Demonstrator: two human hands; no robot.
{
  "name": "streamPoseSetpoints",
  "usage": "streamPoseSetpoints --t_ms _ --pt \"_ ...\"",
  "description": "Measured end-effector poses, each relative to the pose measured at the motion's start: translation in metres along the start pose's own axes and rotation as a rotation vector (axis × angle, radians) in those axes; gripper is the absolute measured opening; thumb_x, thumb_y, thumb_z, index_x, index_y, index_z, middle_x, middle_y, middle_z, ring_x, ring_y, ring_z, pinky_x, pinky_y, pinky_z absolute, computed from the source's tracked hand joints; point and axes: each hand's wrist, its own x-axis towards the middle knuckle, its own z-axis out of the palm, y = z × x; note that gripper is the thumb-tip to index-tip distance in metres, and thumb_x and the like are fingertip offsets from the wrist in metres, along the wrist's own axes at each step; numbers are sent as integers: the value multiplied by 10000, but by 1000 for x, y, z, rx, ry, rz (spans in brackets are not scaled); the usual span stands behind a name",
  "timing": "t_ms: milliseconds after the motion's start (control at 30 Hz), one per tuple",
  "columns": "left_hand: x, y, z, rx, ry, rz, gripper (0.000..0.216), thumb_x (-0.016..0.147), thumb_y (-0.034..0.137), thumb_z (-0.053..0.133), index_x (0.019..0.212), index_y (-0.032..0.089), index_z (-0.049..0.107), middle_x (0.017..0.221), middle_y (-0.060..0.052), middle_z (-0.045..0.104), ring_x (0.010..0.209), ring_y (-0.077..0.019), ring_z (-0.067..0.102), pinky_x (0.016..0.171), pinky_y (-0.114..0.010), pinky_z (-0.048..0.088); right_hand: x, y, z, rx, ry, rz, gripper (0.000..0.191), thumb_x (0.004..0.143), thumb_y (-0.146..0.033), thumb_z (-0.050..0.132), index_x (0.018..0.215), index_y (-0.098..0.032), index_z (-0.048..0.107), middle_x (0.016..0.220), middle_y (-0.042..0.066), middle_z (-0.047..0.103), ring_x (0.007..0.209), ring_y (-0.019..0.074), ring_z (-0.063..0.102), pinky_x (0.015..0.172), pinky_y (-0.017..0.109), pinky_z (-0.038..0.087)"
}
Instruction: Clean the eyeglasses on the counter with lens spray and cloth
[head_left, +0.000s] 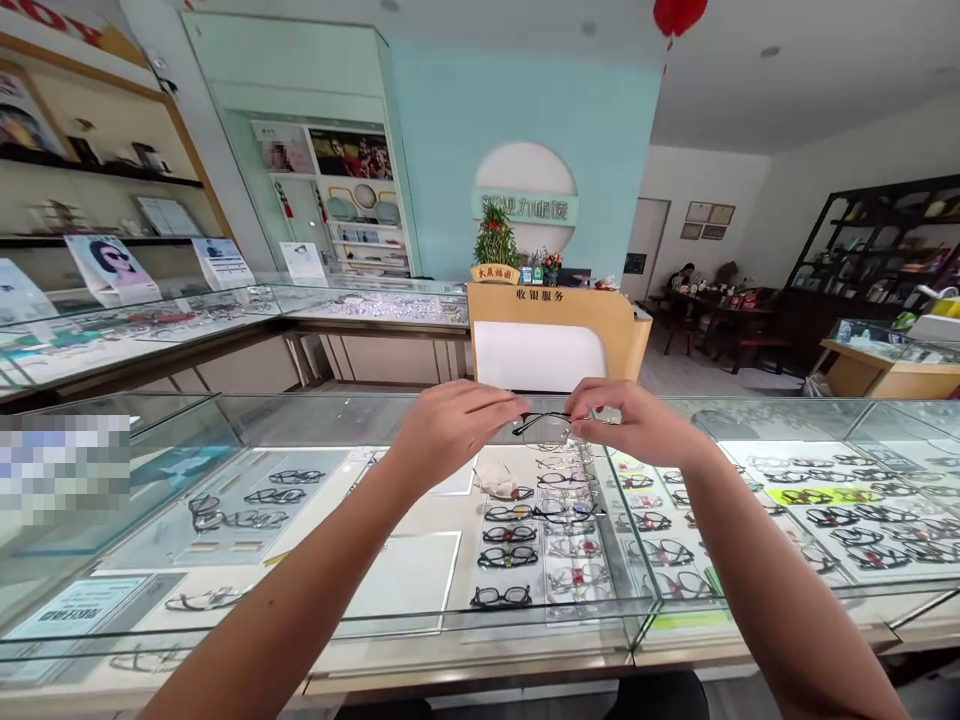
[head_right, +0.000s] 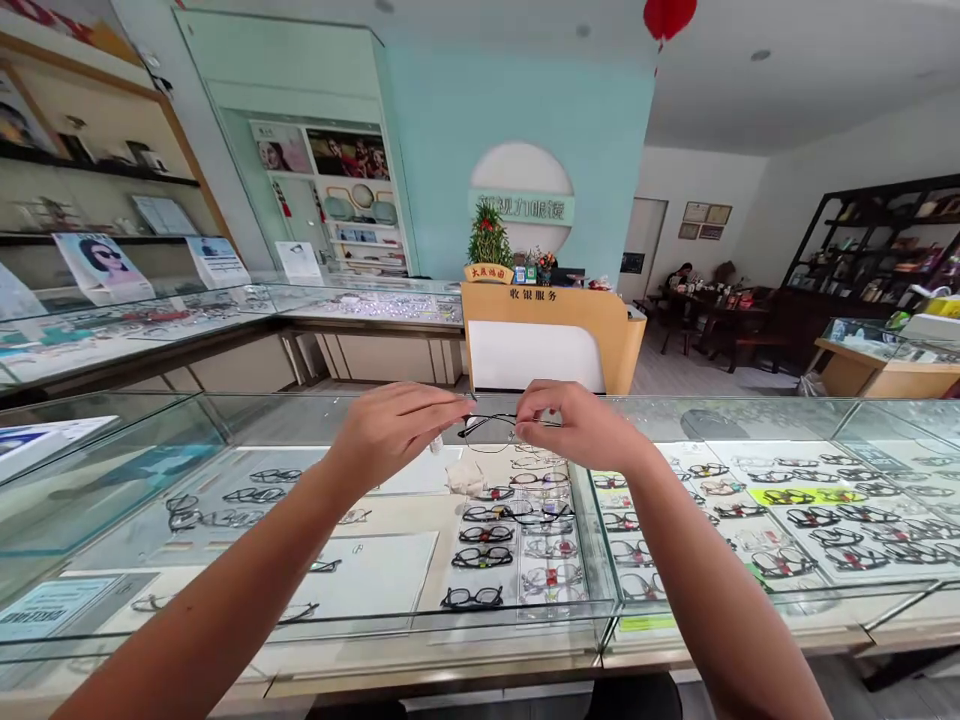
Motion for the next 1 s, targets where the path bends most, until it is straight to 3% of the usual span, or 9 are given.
streamPoseSetpoints --t_ms 133,267,400,533,700,833,1000 --pt "15 17 -34 99 133 57 190 991 143 724 1112 253 820 974 -1 871 832 -154 830 741 -261 643 -10 -29 -23 76 -64 -54 225 1043 -423 693 965 -237 794 1040 49 765 963 203 669 917 381 522" --pt "21 30 -54 97 276 -83 160 989 172 732 1064 262 841 915 9 867 774 -151 827 712 -246 654 -21 -36 -36 267 -68 -175 308 1094 -475 612 1155 -265 829 1168 68 798 1098 216 713 1006 398 546" --pt "30 40 -64 57 389 -232 156 999 208 717 1047 259 856 911 1 865 794 -169 830 692 -257 656 -29 -31 -28 439 12 -340 352 1094 -504 592 1277 -313 824 1318 78 776 1255 245 692 1088 427 546" --pt "42 48 -65 7 470 -251 161 984 178 732 1047 253 859 916 2 865 799 -155 822 701 -240 641 -32 -32 -10 616 167 -406 495 1077 -604 501 1202 -286 860 1350 111 760 1317 291 664 1105 463 557" --pt "46 56 -63 -79 458 -429 105 980 310 772 988 270 869 869 16 854 733 -153 794 654 -259 627 -34 -38 2 659 288 -343 380 961 -638 658 1011 -320 862 1302 105 772 1313 334 670 1137 536 549" --pt "42 61 -62 -215 422 -573 150 969 389 787 987 273 879 849 15 853 715 -174 804 662 -289 667 -35 -35 8 646 319 -313 448 907 -732 692 981 -309 821 1260 118 780 1298 352 683 1139 574 539" --pt "35 66 -62 -363 385 -647 166 954 382 805 1027 253 879 877 -5 862 754 -202 830 720 -321 713 -36 -27 15 645 324 -323 423 875 -726 756 910 -304 773 1047 91 796 1236 339 706 1181 593 491"
